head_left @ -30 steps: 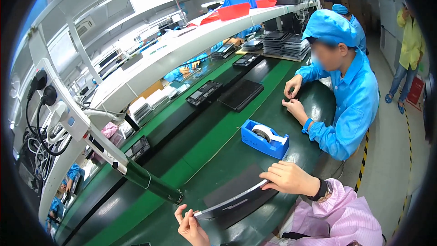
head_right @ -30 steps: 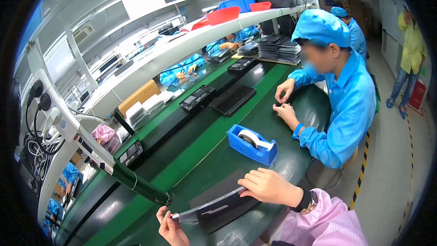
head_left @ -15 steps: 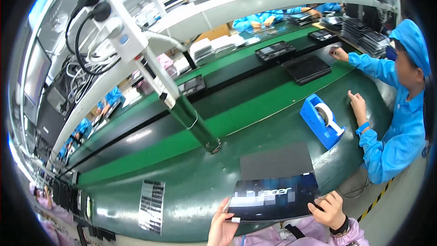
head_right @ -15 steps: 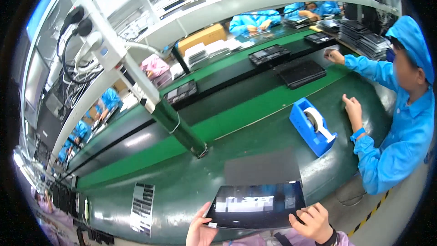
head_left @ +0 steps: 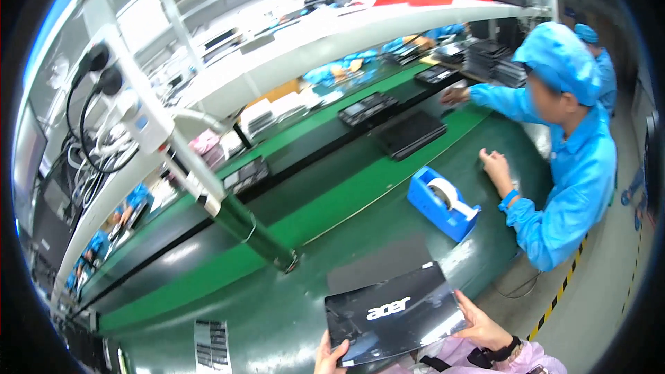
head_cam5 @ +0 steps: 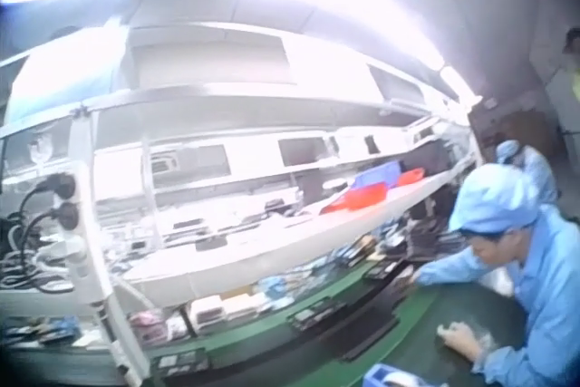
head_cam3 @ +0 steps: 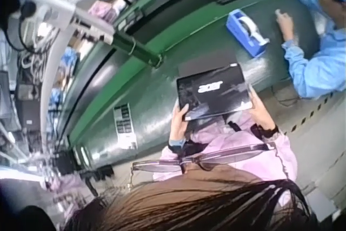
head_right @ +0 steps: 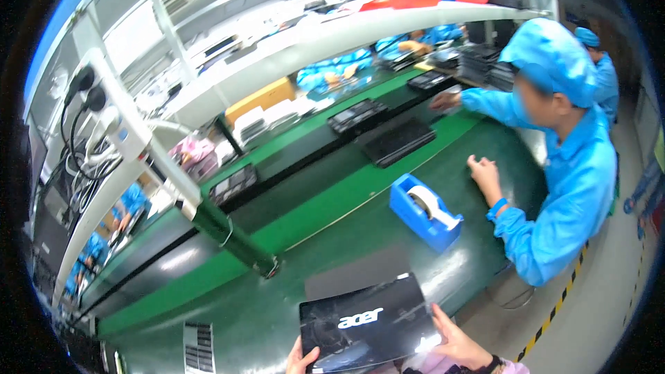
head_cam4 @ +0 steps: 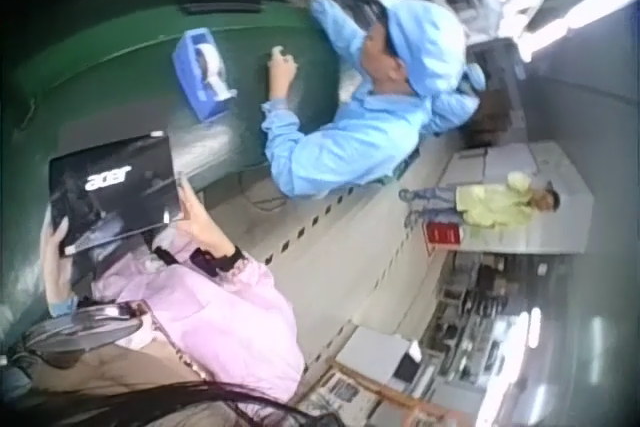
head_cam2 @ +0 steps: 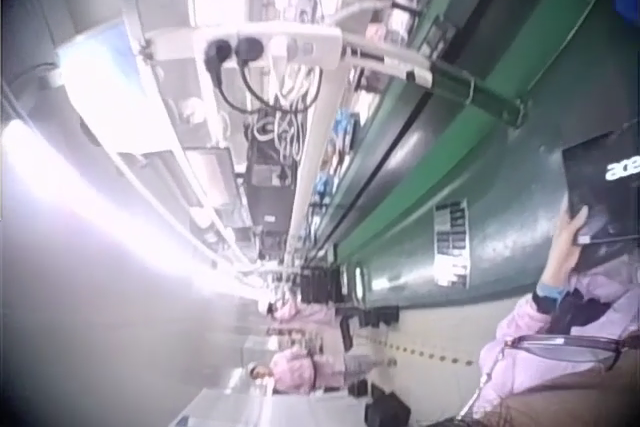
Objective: Applying protective film and adhesive tape to tablet components on a factory assembly line.
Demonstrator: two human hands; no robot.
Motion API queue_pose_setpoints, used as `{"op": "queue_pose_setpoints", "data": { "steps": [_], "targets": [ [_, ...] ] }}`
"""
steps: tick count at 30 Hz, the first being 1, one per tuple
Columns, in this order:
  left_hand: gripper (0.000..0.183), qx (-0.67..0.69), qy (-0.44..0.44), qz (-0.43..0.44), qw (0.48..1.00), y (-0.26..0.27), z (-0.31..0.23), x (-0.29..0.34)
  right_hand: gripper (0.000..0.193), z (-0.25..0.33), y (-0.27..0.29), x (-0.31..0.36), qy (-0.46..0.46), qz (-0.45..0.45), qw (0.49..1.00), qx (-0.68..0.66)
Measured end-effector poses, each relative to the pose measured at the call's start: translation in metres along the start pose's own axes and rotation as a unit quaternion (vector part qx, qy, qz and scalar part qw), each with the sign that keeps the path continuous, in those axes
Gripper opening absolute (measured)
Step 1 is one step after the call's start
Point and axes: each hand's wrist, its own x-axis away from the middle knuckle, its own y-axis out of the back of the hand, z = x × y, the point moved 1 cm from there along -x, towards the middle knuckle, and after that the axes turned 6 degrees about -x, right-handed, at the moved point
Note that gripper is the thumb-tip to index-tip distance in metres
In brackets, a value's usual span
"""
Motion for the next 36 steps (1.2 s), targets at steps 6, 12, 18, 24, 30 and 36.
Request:
{"op": "queue_pose_setpoints", "data": {
  "steps": [6,12,18,24,30,36],
  "targets": [
    [0.054,-0.083,-0.075,0.023,0.994,-0.022,-0.03,-0.031,0.077,0.026,-0.003,-0.066,0.024,0.001,0.999,0.043],
    [0.059,-0.152,-0.122,0.058,0.979,-0.01,-0.013,-0.072,0.08,-0.01,0.006,-0.108,0.099,-0.186,0.906,0.366],
    [0.064,-0.258,-0.257,0.038,0.931,0.013,0.017,-0.11,0.055,-0.019,0.012,-0.114,0.13,-0.234,0.894,0.359],
    [0.067,-0.275,-0.295,0.07,0.913,0.022,0.022,-0.12,0.052,-0.029,0.023,-0.116,0.146,-0.261,0.865,0.403],
    [0.064,-0.26,-0.306,0.055,0.914,0.013,0.021,-0.112,0.055,-0.023,0.007,-0.099,0.123,-0.286,0.841,0.443],
    [0.061,-0.21,-0.307,0.037,0.927,0.003,0.017,-0.101,0.048,-0.011,-0.01,-0.103,0.091,-0.246,0.949,0.174]
  ]
}}
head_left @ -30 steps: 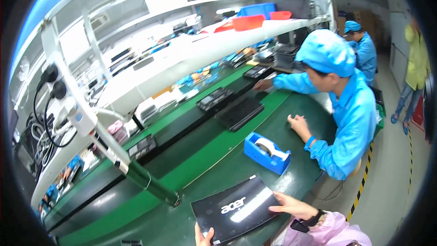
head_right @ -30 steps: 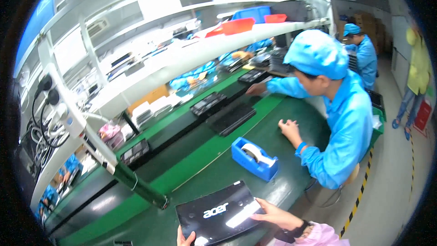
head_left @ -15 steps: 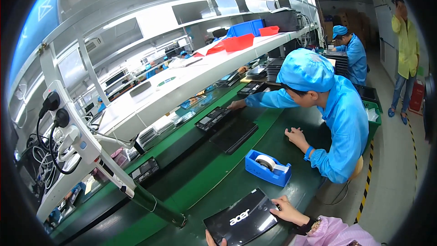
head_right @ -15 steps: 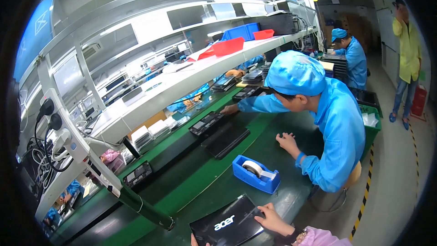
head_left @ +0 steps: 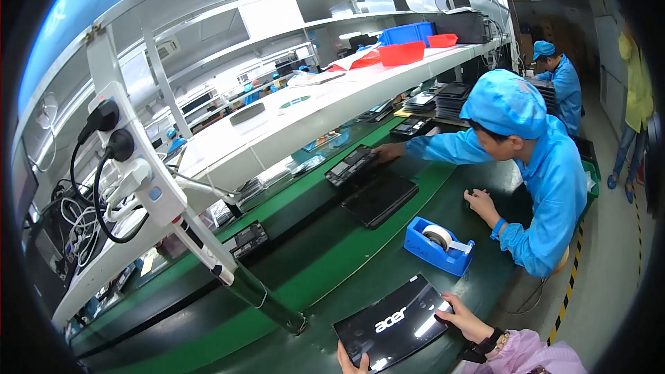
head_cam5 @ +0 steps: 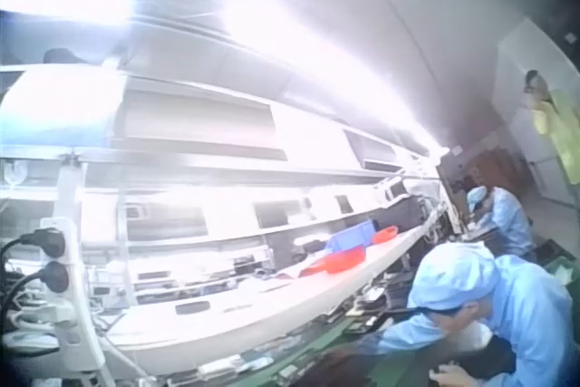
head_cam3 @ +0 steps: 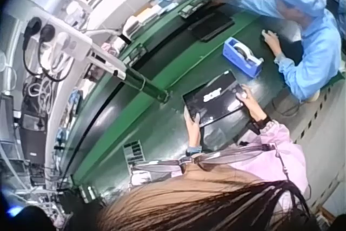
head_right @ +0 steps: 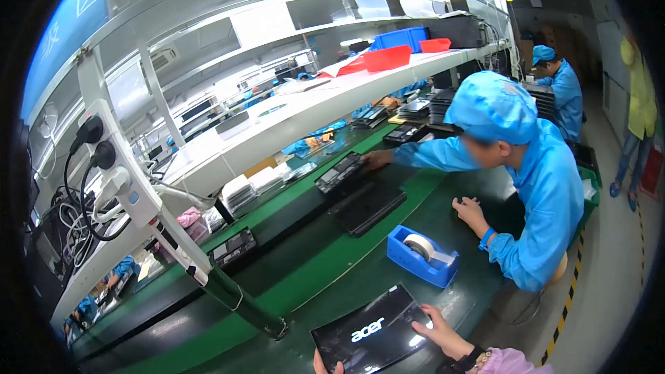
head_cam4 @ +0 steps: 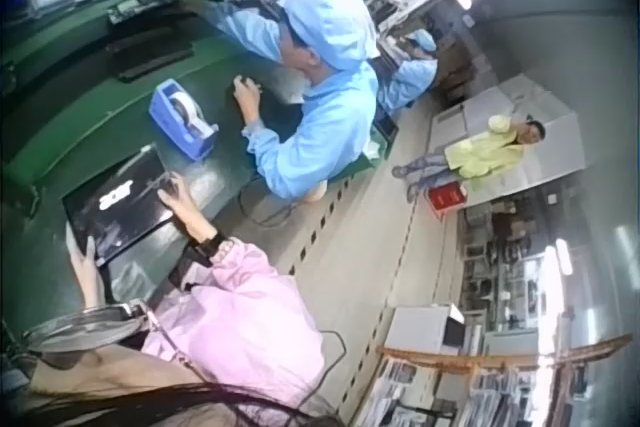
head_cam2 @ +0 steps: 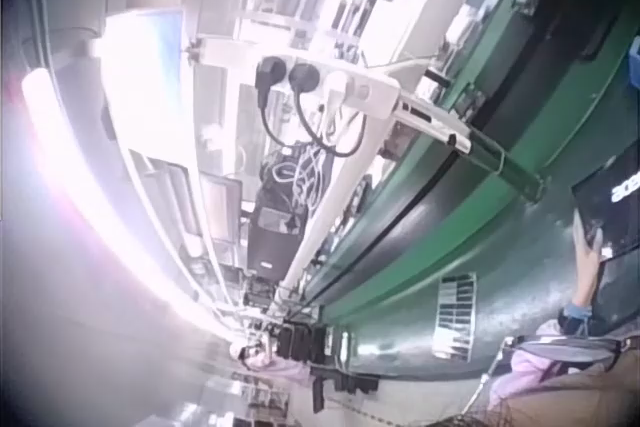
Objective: Applying protective film and adhesive tape to tablet components on a factory assembly line.
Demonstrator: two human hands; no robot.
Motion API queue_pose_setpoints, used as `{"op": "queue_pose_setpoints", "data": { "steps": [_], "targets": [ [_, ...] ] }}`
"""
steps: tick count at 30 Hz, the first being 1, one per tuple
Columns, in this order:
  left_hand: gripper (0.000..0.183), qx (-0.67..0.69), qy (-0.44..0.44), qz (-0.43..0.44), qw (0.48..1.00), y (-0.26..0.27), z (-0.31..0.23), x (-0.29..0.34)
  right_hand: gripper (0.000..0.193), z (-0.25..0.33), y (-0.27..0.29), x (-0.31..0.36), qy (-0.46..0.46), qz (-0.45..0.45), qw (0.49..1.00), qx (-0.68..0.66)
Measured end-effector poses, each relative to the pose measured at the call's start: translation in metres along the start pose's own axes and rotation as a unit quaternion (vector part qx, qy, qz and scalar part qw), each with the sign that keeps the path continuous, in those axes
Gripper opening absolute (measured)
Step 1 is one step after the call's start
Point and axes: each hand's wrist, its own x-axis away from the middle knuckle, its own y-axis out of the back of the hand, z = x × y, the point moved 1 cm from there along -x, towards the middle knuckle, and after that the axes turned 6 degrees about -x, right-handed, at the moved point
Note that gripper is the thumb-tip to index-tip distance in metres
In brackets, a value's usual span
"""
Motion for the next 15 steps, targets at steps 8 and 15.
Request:
{"op": "queue_pose_setpoints", "data": {
  "steps": [8,15],
  "targets": [
    [0.061,0.049,0.041,-0.024,0.998,0.012,-0.001,-0.005,0.038,0.019,-0.009,-0.01,-0.222,0.073,0.875,-0.423],
    [0.047,0.165,0.081,-0.055,0.981,0.017,-0.025,-0.011,0.035,0.072,-0.024,-0.08,-0.075,0.01,0.92,-0.384]
  ]
}}
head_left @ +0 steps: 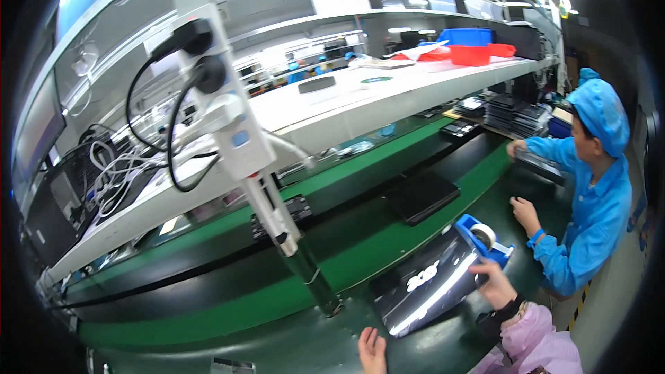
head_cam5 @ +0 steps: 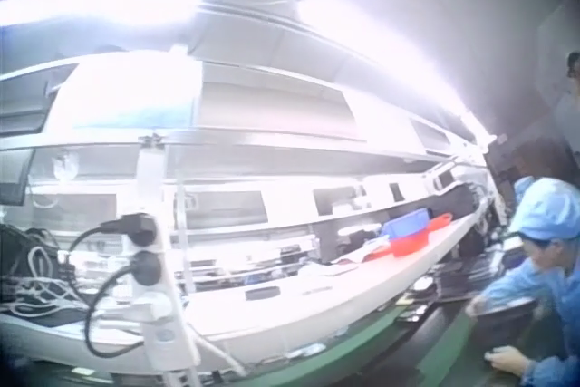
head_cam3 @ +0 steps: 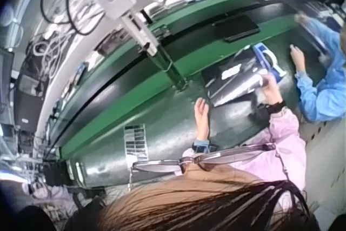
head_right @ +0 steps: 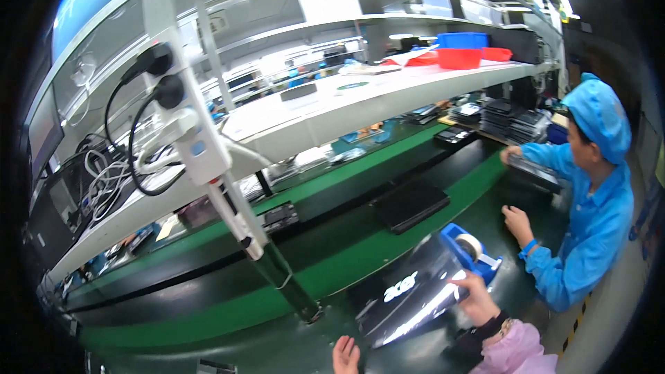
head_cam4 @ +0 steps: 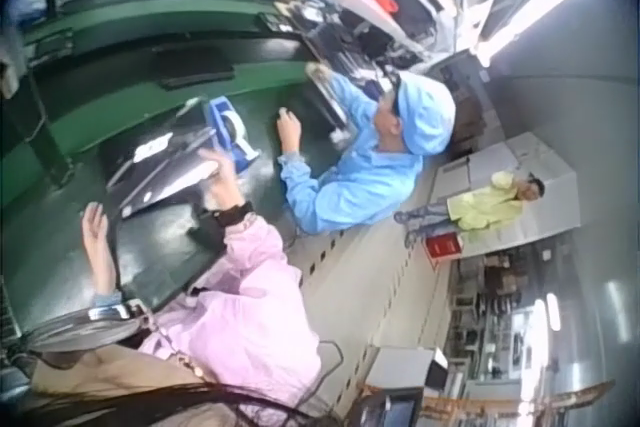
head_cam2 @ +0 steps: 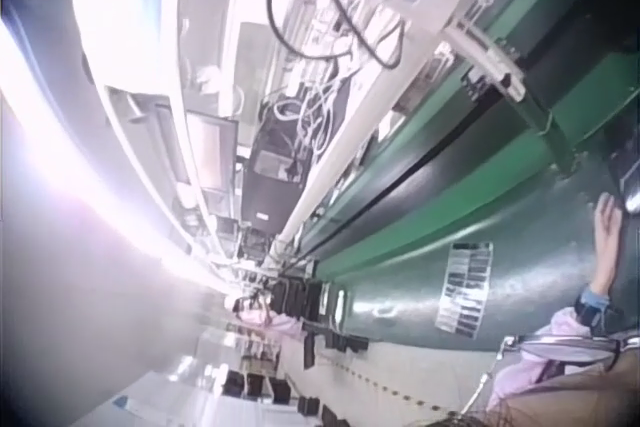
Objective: Applying protective film and adhesive tape to tablet components on a factory assembly line.
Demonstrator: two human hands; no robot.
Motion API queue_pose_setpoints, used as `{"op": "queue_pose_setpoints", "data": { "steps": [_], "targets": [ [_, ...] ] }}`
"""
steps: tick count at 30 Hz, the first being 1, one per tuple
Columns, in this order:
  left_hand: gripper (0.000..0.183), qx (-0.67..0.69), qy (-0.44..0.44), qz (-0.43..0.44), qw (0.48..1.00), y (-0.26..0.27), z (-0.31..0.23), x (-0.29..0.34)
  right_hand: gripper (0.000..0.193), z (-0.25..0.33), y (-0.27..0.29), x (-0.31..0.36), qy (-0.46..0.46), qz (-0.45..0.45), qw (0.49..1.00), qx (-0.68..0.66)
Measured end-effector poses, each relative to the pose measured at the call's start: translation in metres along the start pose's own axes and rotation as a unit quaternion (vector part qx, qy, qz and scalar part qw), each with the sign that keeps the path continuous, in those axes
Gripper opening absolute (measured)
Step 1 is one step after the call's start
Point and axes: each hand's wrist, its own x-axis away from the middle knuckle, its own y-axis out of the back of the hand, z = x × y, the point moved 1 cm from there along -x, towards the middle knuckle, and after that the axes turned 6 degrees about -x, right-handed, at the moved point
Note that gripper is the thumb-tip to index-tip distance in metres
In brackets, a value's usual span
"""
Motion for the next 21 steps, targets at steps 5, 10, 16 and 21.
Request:
{"op": "queue_pose_setpoints", "data": {
  "steps": [5,10,16,21],
  "targets": [
    [0.045,-0.12,-0.08,0.031,0.989,0.007,0.059,-0.021,0.026,0.001,-0.061,-0.072,0.069,0.079,0.993,-0.052],
    [0.032,-0.185,-0.127,0.027,0.974,0.003,0.043,-0.016,0.022,-0.076,-0.1,-0.168,0.015,0.033,0.995,-0.096],
    [0.024,-0.193,-0.148,0.017,0.97,0.01,0.066,-0.021,0.02,-0.184,-0.137,-0.215,-0.155,0.058,0.972,-0.165],
    [0.025,-0.178,-0.137,0.023,0.974,0.004,0.059,-0.019,0.024,-0.22,-0.158,-0.218,-0.141,0.107,0.981,-0.076]
  ]
}}
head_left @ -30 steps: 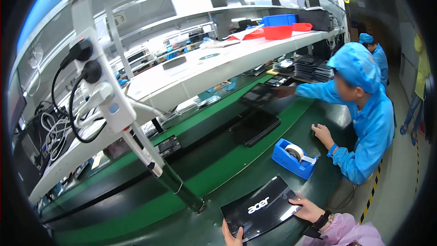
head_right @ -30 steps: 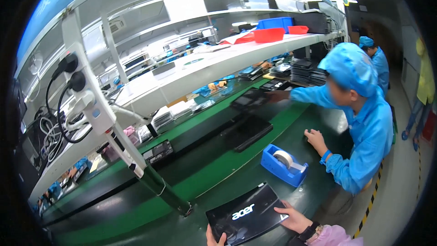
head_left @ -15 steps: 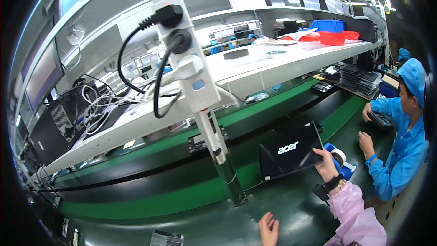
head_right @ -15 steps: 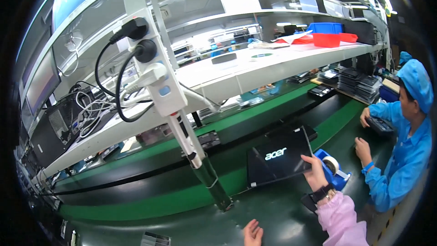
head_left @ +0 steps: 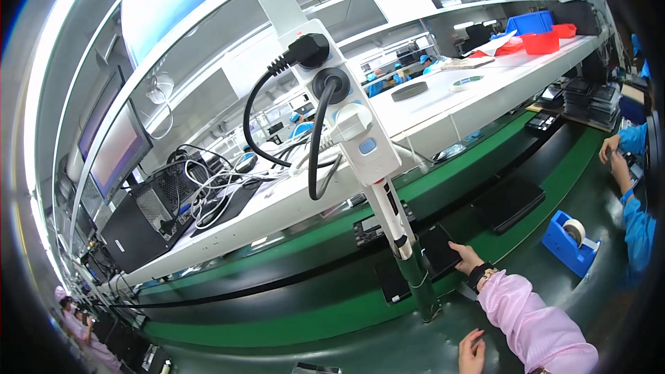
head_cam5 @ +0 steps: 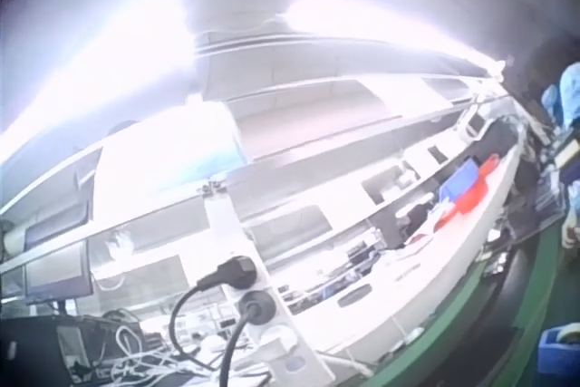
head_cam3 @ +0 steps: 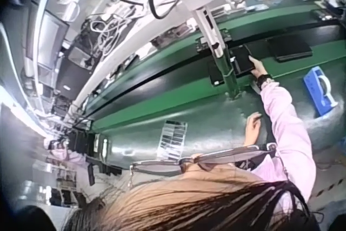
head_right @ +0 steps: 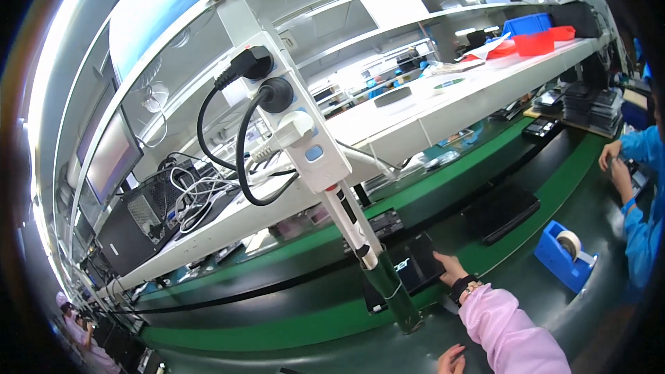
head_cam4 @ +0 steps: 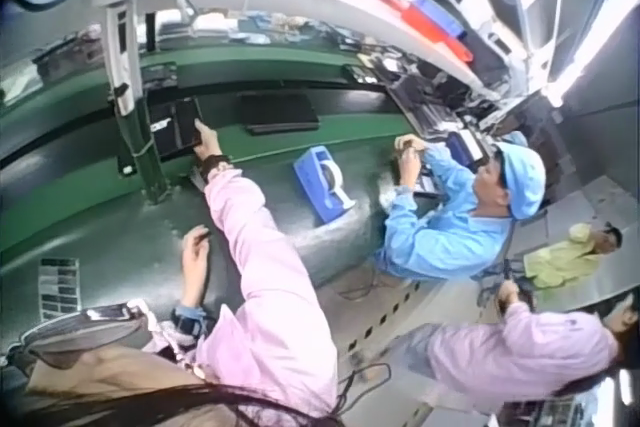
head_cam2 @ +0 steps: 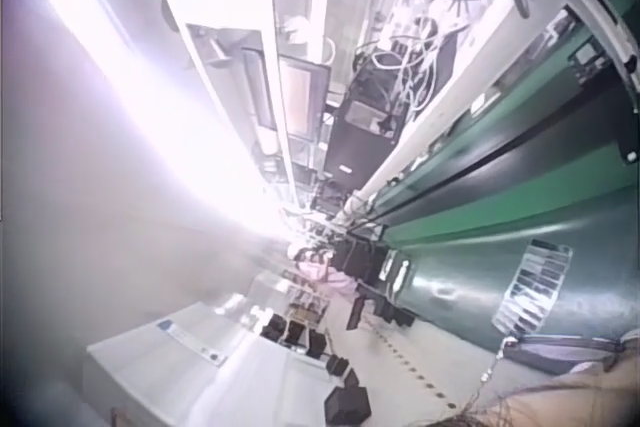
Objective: Applying protective film and adhesive tape to tablet components on a factory assembly line.
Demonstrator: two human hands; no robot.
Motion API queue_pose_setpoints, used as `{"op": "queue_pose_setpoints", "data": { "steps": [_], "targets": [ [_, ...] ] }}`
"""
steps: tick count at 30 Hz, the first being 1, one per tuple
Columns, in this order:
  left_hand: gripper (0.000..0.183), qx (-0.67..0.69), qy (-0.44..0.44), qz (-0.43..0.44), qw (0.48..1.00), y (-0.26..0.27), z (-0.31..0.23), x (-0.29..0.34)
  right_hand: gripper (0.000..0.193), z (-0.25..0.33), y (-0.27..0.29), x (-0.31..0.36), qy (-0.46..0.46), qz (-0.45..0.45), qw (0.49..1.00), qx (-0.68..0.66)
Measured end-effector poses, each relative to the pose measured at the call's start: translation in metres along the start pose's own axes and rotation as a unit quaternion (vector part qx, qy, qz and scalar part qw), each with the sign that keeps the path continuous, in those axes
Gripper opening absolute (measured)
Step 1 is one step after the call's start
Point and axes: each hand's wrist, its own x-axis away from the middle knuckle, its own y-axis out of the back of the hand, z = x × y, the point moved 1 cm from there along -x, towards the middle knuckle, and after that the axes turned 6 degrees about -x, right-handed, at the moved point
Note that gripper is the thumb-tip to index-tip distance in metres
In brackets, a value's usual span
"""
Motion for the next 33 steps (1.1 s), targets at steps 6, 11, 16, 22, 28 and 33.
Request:
{"op": "queue_pose_setpoints", "data": {
  "steps": [6,11,16,22,28,33],
  "targets": [
    [0.023,-0.011,0.012,0.01,1.0,0.001,-0.002,-0.003,0.033,0.05,-0.025,0.025,0.146,0.039,0.919,0.365],
    [0.026,-0.022,0.025,0.065,0.997,0.006,0.008,-0.002,0.024,0.128,-0.093,0.179,0.091,0.263,0.903,0.326],
    [0.026,-0.01,0.074,0.229,0.971,0.017,-0.037,-0.012,0.017,0.194,-0.125,0.328,0.122,0.47,0.753,0.444],
    [0.034,-0.12,0.083,0.403,0.904,0.025,-0.056,-0.089,0.029,0.255,-0.125,0.436,0.218,0.652,0.601,0.408],
    [0.042,-0.064,0.079,0.182,0.978,-0.025,0.013,-0.238,0.019,0.267,-0.108,0.496,0.315,0.631,0.62,0.343],
    [0.039,0.08,0.129,0.146,0.978,-0.055,0.04,-0.284,0.021,0.278,-0.079,0.522,0.344,0.559,0.659,0.367]
  ]
}}
